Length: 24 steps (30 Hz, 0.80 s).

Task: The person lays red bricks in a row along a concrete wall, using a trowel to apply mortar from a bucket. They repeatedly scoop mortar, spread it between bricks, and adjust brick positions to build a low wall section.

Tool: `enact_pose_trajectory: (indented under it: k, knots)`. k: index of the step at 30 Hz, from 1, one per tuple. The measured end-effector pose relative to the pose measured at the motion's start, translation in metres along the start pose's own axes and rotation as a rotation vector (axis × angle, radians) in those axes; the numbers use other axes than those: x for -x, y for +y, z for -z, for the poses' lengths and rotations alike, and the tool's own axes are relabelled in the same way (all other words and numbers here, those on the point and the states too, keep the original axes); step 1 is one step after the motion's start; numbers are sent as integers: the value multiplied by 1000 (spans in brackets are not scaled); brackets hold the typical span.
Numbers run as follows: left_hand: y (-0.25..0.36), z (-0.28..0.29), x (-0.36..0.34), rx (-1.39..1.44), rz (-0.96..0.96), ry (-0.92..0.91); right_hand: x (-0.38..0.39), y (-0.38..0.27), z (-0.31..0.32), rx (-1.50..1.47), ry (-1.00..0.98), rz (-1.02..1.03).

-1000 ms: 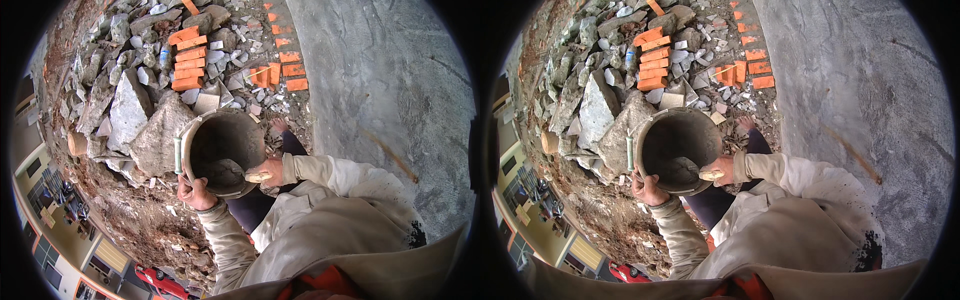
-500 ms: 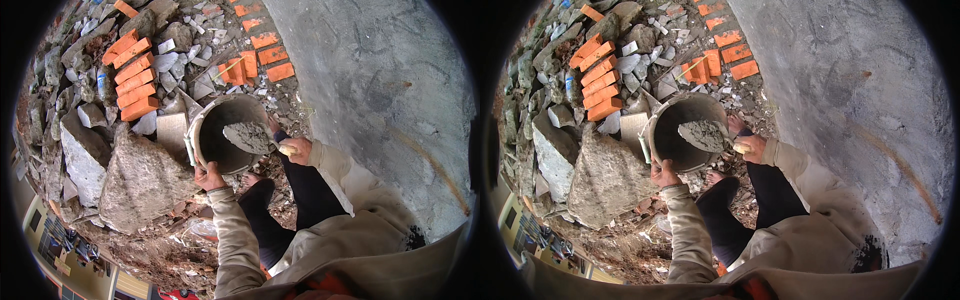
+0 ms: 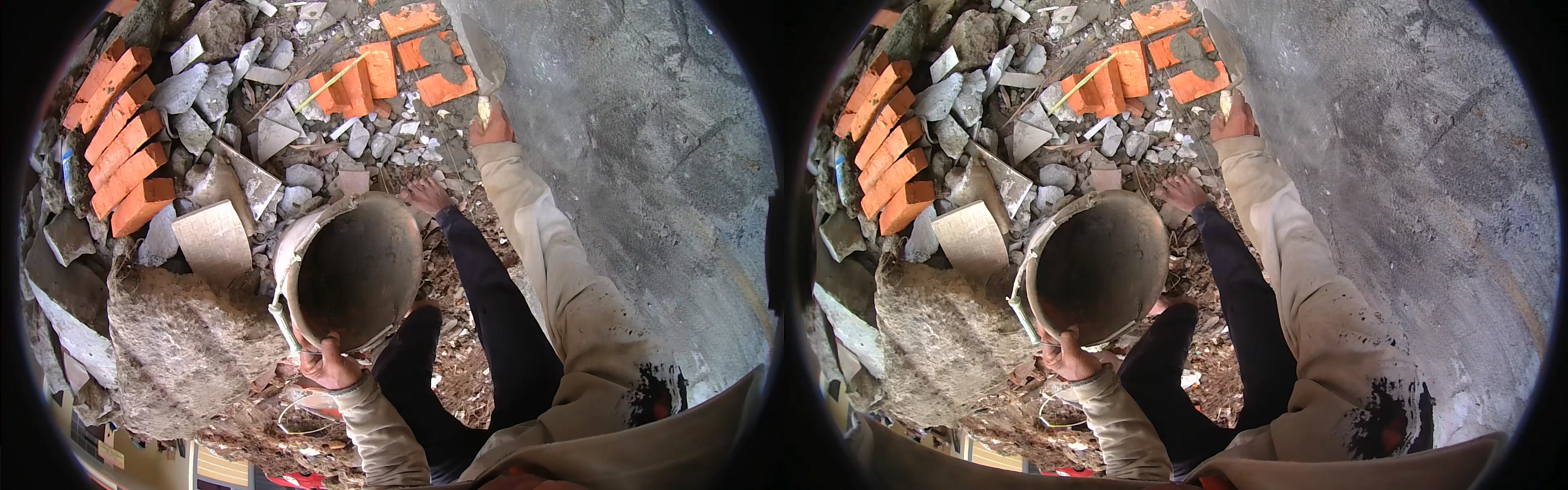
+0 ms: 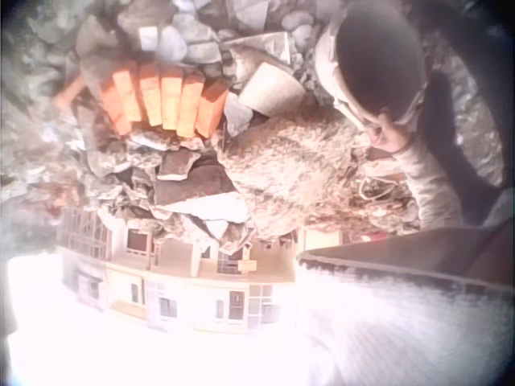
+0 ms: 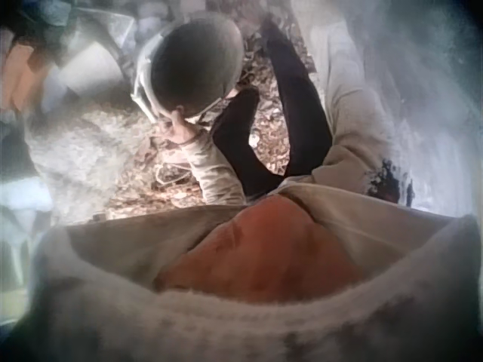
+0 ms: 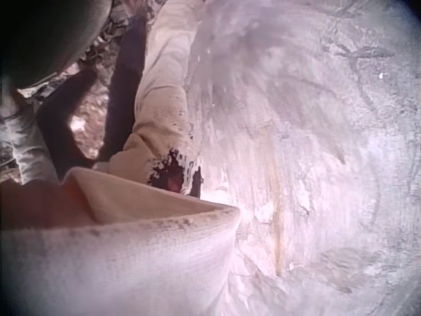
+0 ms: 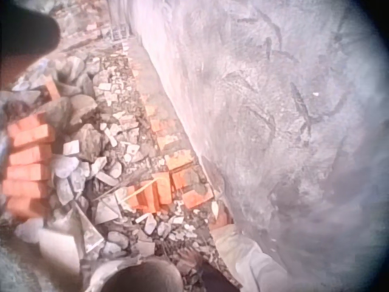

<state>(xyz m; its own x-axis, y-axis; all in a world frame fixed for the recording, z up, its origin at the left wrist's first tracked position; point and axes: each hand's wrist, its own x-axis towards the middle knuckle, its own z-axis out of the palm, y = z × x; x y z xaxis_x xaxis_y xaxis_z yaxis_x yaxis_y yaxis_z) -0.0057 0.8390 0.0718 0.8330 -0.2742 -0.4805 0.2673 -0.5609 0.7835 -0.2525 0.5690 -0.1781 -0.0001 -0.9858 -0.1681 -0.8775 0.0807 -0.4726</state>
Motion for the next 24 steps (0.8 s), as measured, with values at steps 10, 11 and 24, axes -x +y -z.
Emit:
enact_pose_trajectory:
  k: [10, 11, 24]
  knots:
    - [-37, 41, 15, -146, -101, 70, 38, 11, -36, -1181, -359, -747]
    - [-36, 43, 17, -107, -70, 110, 25, 3, -46, -1317, -370, -735]
    - [-25, 57, 15, -260, 40, 200, -25, -25, -145, -1608, -96, -1126]
